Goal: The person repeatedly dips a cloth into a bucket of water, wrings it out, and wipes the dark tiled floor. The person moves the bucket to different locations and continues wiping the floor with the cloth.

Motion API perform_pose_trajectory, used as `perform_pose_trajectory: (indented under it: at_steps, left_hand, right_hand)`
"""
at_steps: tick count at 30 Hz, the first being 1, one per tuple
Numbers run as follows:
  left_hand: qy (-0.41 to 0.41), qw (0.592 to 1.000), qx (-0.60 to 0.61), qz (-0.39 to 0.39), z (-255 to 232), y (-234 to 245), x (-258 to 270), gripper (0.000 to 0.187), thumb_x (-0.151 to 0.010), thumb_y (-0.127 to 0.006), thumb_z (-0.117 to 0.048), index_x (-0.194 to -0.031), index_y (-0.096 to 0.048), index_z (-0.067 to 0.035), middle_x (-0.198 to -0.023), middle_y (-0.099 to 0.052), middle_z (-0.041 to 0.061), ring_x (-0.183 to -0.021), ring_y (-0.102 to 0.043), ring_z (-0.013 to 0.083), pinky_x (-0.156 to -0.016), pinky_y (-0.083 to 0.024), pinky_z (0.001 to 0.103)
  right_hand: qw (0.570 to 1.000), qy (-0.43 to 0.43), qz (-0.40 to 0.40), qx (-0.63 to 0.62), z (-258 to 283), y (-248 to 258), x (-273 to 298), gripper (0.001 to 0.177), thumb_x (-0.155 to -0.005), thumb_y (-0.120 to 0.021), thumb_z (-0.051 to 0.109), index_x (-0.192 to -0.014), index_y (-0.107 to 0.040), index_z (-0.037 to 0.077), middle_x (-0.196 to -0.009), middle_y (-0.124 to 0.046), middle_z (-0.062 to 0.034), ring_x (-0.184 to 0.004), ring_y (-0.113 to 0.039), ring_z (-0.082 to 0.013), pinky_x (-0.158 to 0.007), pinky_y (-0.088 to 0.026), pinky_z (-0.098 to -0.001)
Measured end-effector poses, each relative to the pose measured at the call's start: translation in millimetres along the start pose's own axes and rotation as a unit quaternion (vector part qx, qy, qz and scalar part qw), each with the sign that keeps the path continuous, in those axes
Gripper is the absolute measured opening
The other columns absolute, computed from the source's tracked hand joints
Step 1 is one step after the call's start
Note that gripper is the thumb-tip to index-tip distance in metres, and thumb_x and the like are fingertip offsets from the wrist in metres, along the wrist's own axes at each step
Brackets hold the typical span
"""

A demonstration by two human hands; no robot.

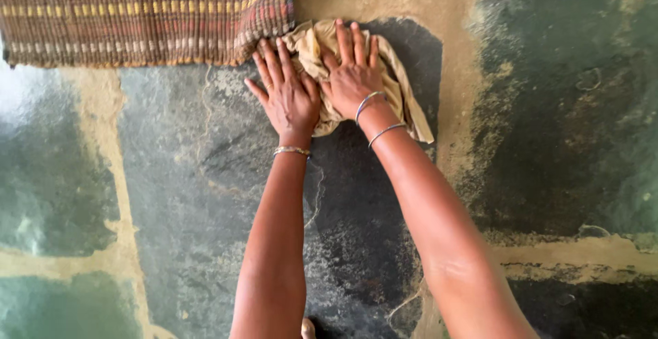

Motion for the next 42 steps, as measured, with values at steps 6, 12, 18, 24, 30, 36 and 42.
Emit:
perform_pose_trajectory:
  at_steps: [6,12,18,24,30,36,42]
  left_hand:
    - [-0.030,0.999,-0.019,0.012,-5,0,-3,0.073,-0.100,-0.046,-0.036,-0.166,-0.023,-0.012,-0.173,-0.012,0.012,-0.160,-0.008,0.0350,-0.122,-0.005,0.067]
    - [-0.104,0.992,-0.012,0.068,14,16,64,0.074,-0.094,-0.050,-0.035,-0.161,-0.029,-0.011,-0.171,-0.014,0.014,-0.158,-0.008,0.0360,-0.123,-0.006,0.063]
    - [-0.157,0.986,-0.031,0.038,19,24,181,0.072,-0.096,-0.048,-0.036,-0.160,-0.033,-0.007,-0.171,-0.019,0.018,-0.158,-0.012,0.0396,-0.122,-0.011,0.064]
    - [-0.133,0.943,-0.213,0.218,-26,27,310,0.081,-0.099,-0.034,-0.056,-0.161,-0.012,-0.011,-0.169,0.000,0.019,-0.156,0.000,0.0350,-0.122,-0.010,0.055]
    - [-0.247,0.955,-0.064,0.154,-75,9,406,0.077,-0.094,-0.048,-0.040,-0.160,-0.024,-0.010,-0.168,-0.014,0.020,-0.155,-0.012,0.0399,-0.120,-0.014,0.063]
    - [-0.313,0.934,-0.002,0.170,-112,-11,342,0.091,-0.086,-0.060,-0.054,-0.162,-0.026,-0.016,-0.170,-0.017,0.014,-0.156,-0.017,0.0321,-0.118,-0.017,0.069]
    - [-0.341,0.932,-0.015,0.120,-205,-56,218,0.085,-0.099,-0.048,-0.066,-0.165,-0.018,-0.022,-0.172,-0.014,0.011,-0.159,-0.012,0.0307,-0.124,-0.011,0.067]
  right_hand:
    - [0.997,-0.075,0.006,0.001,18,9,19,0.054,-0.092,-0.062,0.039,-0.143,-0.056,0.022,-0.169,-0.008,-0.0158,-0.155,-0.005,-0.0427,-0.120,-0.005,-0.0667]
    - [0.998,-0.055,-0.014,-0.014,50,2,123,0.033,-0.088,-0.067,0.033,-0.118,-0.068,0.019,-0.168,-0.022,-0.0181,-0.155,-0.014,-0.0432,-0.122,-0.010,-0.0693]
    - [0.991,-0.084,-0.083,-0.055,73,-25,252,0.051,-0.085,-0.067,0.034,-0.133,-0.061,0.019,-0.164,-0.027,-0.0168,-0.154,-0.017,-0.0400,-0.120,-0.015,-0.0690]
    - [0.981,-0.178,0.069,-0.021,58,-40,395,0.058,-0.094,-0.059,0.046,-0.146,-0.050,0.020,-0.162,-0.025,-0.0162,-0.153,-0.011,-0.0380,-0.120,-0.010,-0.0680]
    - [0.934,-0.356,0.024,0.024,10,-35,517,0.069,-0.084,-0.065,0.053,-0.144,-0.050,0.022,-0.165,-0.023,-0.0164,-0.152,-0.015,-0.0375,-0.119,-0.008,-0.0668]
    - [0.891,-0.388,-0.237,0.006,-71,-18,482,0.075,-0.081,-0.071,0.046,-0.149,-0.052,0.021,-0.168,-0.024,-0.0207,-0.154,-0.020,-0.0442,-0.124,-0.009,-0.0655]
    - [0.928,-0.322,-0.183,0.033,-203,12,380,0.074,-0.089,-0.073,0.046,-0.154,-0.052,0.016,-0.169,-0.025,-0.0243,-0.154,-0.021,-0.0483,-0.124,-0.010,-0.0670]
Point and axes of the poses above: each hand's wrist, its own x-axis away from the middle knuckle, its own y-axis out of the back of the hand, z = x × y, the point moved 4 cm from there along -x, towards the middle knuckle
